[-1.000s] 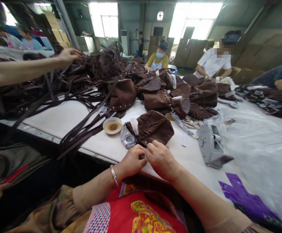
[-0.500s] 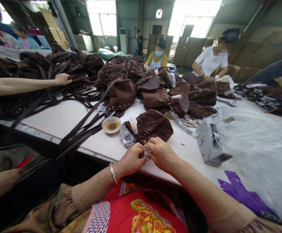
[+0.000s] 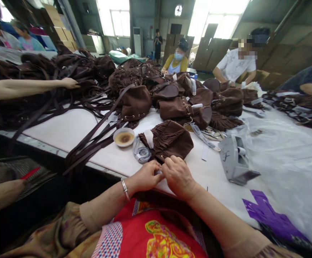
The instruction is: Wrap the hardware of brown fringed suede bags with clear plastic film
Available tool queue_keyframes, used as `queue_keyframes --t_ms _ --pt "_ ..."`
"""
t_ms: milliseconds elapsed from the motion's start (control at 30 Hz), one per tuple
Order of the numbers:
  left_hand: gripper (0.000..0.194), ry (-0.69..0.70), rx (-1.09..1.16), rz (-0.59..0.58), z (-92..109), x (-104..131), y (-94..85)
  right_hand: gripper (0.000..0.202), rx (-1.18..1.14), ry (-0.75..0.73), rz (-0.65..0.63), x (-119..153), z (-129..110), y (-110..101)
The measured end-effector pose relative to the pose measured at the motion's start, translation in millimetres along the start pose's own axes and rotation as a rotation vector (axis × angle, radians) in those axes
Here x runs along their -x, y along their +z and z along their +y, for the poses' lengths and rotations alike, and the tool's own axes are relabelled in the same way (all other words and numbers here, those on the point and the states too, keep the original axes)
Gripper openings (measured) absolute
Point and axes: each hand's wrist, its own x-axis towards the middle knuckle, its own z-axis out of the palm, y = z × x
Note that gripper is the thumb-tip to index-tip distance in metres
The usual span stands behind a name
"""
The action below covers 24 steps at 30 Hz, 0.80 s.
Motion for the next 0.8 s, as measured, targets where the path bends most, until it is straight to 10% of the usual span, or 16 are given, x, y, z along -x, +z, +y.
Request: queue_keyframes --t_ms 567,800 --pt "0.028 -0.315 0.696 -0.15 19.0 -5.6 -8.2 0.029 -0.291 0.011 0.302 40.9 -2.3 16.8" --pt "0.027 -0.167 0.29 0.021 18.2 -7.9 0.9 0.025 -0.311 0.181 0.414 60.2 11.6 -6.0"
